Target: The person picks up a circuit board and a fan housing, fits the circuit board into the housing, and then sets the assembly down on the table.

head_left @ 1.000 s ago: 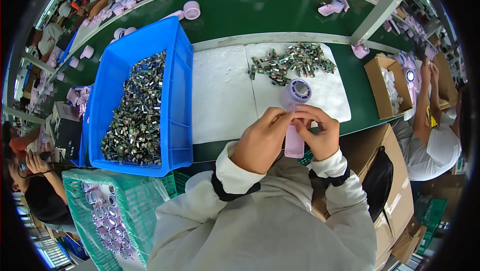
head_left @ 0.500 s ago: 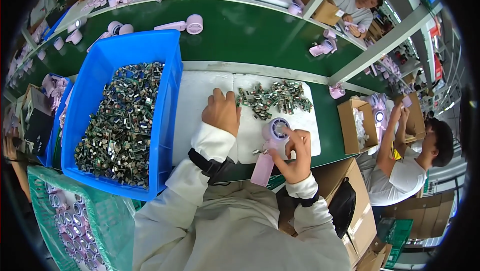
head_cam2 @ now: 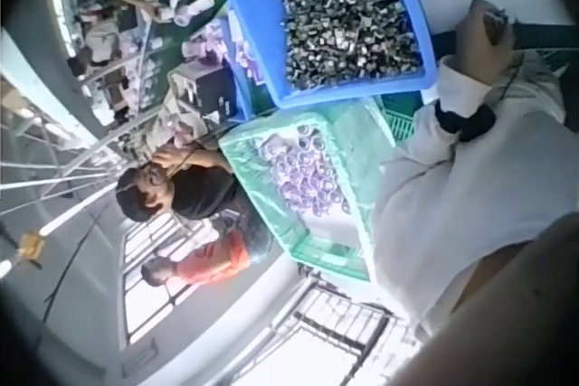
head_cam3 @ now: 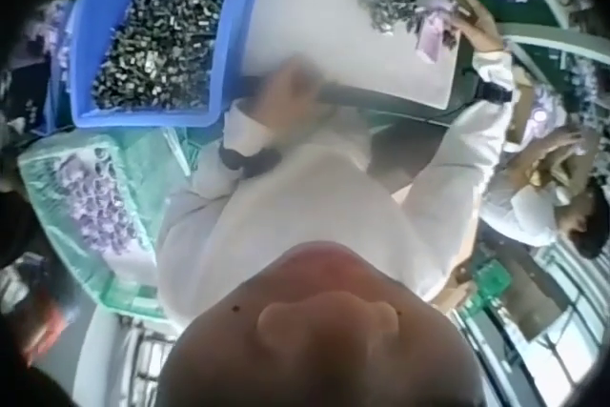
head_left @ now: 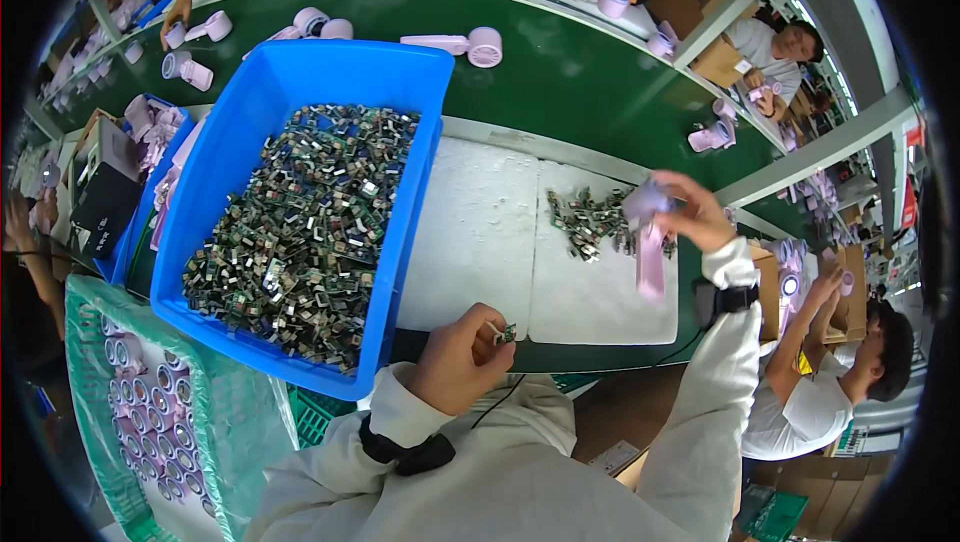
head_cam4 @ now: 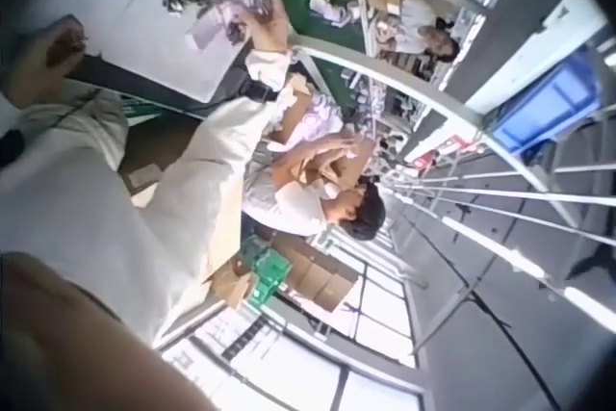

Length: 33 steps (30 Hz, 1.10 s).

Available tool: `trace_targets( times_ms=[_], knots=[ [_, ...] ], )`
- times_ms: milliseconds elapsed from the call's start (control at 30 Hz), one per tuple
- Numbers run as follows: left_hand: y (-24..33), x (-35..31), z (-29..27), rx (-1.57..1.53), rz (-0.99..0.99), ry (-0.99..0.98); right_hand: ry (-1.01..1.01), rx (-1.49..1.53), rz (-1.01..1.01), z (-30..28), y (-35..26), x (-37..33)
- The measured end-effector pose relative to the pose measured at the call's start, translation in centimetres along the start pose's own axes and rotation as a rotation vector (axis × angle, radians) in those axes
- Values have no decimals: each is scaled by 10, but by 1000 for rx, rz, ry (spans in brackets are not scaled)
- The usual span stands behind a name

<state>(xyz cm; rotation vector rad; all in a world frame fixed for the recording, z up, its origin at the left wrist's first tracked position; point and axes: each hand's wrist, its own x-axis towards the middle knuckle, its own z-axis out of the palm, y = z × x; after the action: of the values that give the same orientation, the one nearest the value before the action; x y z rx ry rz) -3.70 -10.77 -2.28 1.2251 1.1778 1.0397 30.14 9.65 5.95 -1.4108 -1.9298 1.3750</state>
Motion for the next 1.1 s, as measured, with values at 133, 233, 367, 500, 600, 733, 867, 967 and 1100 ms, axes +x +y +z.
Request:
trace_targets(
  times_ms=[133, 233, 367, 500, 600, 733, 867, 967, 1100],
  knots=[
    [-12, -7, -10, 78, -62, 103, 469, 29, 222, -44, 59, 119],
    [-14, 4, -2, 63, -6, 46, 568, -448, 286, -178, 156, 153],
    [-18, 2, -3, 150, -74, 115, 763, -827, 170, -39, 104, 239],
    [-14, -2, 4, 281, -6, 86, 670, -795, -17, 45, -17, 252],
    [-16, 6, 10, 400, 76, 25, 666, -702, -174, 85, -18, 300],
    [-10, 18, 9, 510, 47, -31, 573, -613, -176, 124, -27, 332],
    [-6, 20, 9, 575, 26, -82, 490, -598, -130, 118, -35, 328],
    [-4, 20, 15, 615, 45, -117, 488, -517, -125, 94, -35, 300],
    [-12, 24, 15, 578, 111, -161, 385, -149, -183, 82, -66, 188]
  ],
)
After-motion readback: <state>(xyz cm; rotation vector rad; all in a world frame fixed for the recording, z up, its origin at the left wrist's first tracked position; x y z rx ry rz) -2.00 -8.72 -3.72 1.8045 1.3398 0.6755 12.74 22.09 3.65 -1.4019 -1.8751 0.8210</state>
